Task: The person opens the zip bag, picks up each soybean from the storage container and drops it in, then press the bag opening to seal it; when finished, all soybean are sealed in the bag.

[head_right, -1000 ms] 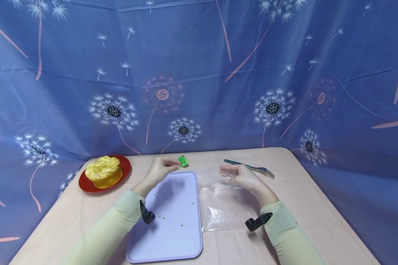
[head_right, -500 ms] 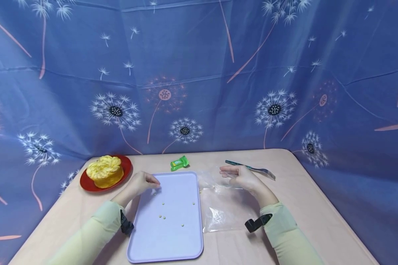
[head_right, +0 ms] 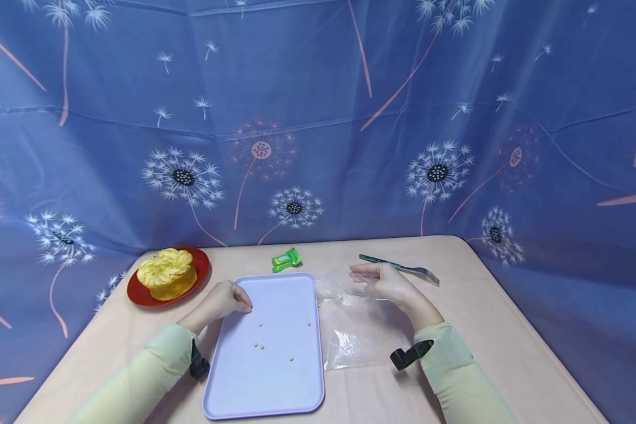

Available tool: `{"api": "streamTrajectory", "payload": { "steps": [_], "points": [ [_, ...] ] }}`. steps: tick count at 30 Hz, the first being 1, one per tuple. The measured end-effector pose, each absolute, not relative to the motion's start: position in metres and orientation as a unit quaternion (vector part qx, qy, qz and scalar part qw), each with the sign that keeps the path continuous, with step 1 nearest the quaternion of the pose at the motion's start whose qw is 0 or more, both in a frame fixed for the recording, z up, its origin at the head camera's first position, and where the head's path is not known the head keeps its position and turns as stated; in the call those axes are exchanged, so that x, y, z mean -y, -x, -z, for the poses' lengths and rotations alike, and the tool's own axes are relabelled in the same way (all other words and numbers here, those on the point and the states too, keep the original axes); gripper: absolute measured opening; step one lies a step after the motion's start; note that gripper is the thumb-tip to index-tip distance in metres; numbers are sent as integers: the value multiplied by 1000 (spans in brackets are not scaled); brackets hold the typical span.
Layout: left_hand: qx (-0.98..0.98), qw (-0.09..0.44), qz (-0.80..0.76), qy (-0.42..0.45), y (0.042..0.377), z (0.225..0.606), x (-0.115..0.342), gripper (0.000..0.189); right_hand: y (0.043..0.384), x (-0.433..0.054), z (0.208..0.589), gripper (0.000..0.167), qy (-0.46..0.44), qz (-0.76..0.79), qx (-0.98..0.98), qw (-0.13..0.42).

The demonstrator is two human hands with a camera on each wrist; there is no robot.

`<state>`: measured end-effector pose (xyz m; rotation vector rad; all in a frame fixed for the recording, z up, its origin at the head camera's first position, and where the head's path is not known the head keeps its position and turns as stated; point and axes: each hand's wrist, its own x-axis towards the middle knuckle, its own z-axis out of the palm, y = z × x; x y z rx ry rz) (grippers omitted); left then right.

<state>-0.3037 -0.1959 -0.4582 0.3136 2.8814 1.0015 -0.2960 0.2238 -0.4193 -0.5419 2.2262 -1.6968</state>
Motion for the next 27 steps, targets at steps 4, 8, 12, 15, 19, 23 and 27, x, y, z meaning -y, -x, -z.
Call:
{"api": "streamTrajectory", "payload": {
  "steps": [4,8,12,15,19,23,27],
  "points": [
    [-936,35,-337,-101,305,451,187,11,298,-225,420,71,195,588,-772,146],
    [-924,12,-358,-134,306,438,167,9,298,-225,420,71,199,586,-772,146],
    [-913,-16,-373,-164,309,423,135,5,297,-227,421,70,190,589,-772,145],
    [-906,-27,-382,-182,312,412,106,4,297,-227,420,70,188,591,-771,145],
    [-890,-23,-400,-217,314,401,74,5,298,-226,421,70,186,591,-772,144],
    [-880,-22,-415,-232,316,396,47,4,299,-226,423,71,183,586,-776,143],
    [-877,-18,-418,-238,318,395,25,6,298,-225,423,71,178,583,-780,139]
  ]
}}
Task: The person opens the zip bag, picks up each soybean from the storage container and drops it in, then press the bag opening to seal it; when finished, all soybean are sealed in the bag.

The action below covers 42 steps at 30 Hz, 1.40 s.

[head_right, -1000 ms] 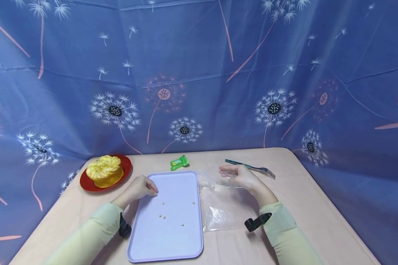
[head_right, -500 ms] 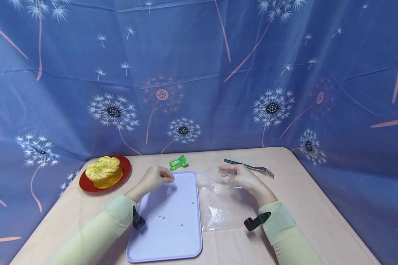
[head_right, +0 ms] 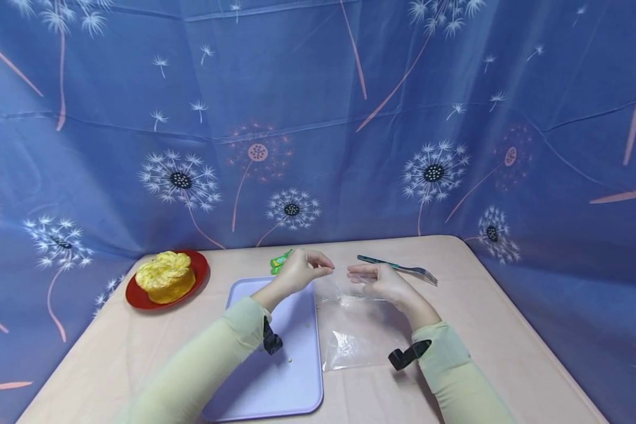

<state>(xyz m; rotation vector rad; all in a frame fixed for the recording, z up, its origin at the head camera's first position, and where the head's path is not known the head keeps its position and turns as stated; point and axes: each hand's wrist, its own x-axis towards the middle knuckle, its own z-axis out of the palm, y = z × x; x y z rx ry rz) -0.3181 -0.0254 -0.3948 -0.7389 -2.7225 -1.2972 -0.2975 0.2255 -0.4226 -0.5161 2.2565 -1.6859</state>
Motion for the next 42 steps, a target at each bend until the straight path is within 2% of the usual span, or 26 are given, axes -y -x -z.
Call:
{"api": "streamTrajectory", "payload": {
  "steps": [11,21,27,33,42],
  "points": [
    [883,16,394,254,324,405,8,3,295,-223,418,71,183,584,-777,146],
    [860,35,458,221,318,412,51,13,297,-220,420,71,185,587,-776,140],
    [877,-23,445,183,312,424,77,4,298,-223,421,71,190,591,-772,139],
    [880,-87,419,205,304,439,79,4,298,-225,420,71,189,589,-773,140],
    [882,-120,395,228,295,461,74,8,297,-225,421,71,187,590,-772,143]
  ]
}}
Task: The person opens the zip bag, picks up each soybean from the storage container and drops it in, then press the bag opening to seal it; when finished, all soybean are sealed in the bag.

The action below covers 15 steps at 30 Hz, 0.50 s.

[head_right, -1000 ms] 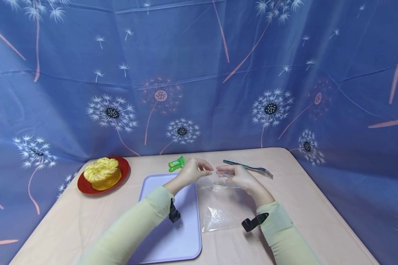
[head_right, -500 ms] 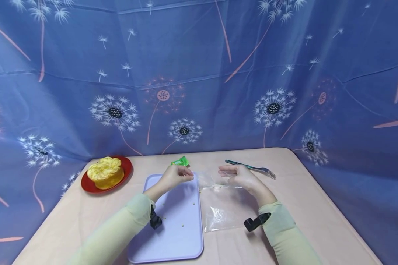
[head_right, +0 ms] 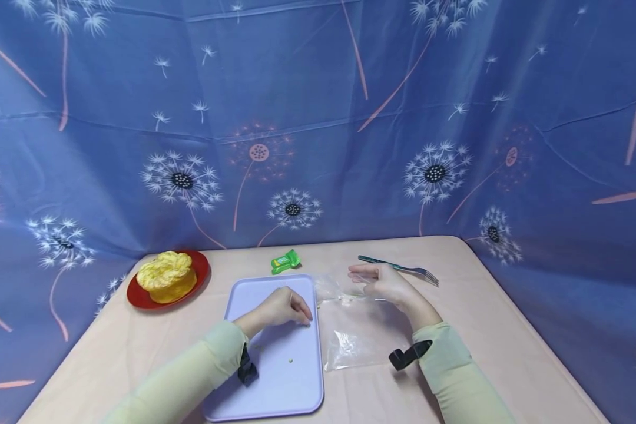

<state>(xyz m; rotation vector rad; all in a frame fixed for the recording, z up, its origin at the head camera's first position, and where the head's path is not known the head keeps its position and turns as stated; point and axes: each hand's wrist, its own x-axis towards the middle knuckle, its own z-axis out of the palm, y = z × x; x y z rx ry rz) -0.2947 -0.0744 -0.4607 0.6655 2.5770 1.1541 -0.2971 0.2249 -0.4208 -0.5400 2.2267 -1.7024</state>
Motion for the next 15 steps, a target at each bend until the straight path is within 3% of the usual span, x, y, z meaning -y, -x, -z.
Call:
{"api": "streamTrajectory", "payload": {
  "steps": [15],
  "points": [
    [-881,119,-389,-239,290,461,72,8,297,-224,422,72,176,601,-766,146]
  ]
}}
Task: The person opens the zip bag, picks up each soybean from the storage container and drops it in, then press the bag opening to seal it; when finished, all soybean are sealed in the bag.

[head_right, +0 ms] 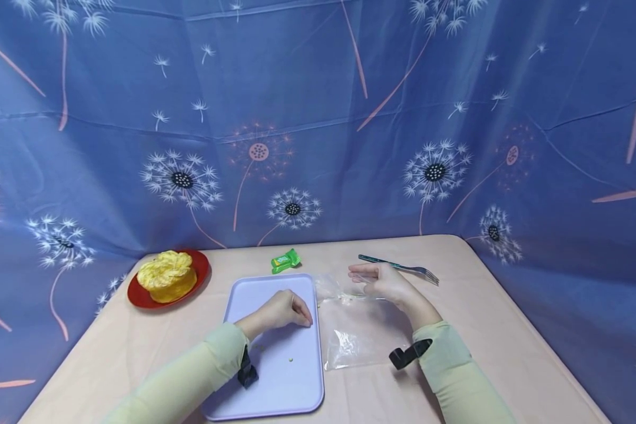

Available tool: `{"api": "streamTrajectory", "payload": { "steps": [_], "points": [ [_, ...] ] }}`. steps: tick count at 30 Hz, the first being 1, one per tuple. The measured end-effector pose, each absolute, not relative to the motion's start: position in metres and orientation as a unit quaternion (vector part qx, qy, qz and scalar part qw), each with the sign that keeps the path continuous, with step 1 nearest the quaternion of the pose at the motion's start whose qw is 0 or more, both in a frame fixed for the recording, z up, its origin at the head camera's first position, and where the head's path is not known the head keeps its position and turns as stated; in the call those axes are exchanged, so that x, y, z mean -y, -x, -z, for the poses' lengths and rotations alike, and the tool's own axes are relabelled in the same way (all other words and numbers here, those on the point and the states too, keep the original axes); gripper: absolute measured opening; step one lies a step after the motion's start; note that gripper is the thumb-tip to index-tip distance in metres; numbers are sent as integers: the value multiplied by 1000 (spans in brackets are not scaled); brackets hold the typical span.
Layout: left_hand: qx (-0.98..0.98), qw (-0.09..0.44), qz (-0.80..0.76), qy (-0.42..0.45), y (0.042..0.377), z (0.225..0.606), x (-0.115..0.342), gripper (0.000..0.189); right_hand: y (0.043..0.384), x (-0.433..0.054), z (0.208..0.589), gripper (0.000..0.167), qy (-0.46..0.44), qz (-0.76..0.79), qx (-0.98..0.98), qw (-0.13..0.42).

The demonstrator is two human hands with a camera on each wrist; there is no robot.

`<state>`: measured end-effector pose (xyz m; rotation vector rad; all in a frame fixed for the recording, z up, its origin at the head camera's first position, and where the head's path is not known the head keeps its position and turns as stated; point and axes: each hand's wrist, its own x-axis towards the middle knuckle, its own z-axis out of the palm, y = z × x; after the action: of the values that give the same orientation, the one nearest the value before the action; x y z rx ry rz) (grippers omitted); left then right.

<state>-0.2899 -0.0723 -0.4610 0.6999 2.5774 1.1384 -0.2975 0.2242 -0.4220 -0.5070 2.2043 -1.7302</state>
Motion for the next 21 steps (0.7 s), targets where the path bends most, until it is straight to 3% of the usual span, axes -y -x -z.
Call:
{"api": "streamTrajectory", "payload": {
  "steps": [4,14,21],
  "points": [
    [-870,104,-422,-233,294,448,70,6,298,-223,420,72,180,600,-766,147],
    [-859,-4,-460,-224,303,400,41,5,297,-224,420,73,174,596,-770,146],
    [-863,-19,-452,-227,314,398,15,6,296,-224,421,70,177,590,-773,151]
  ]
}}
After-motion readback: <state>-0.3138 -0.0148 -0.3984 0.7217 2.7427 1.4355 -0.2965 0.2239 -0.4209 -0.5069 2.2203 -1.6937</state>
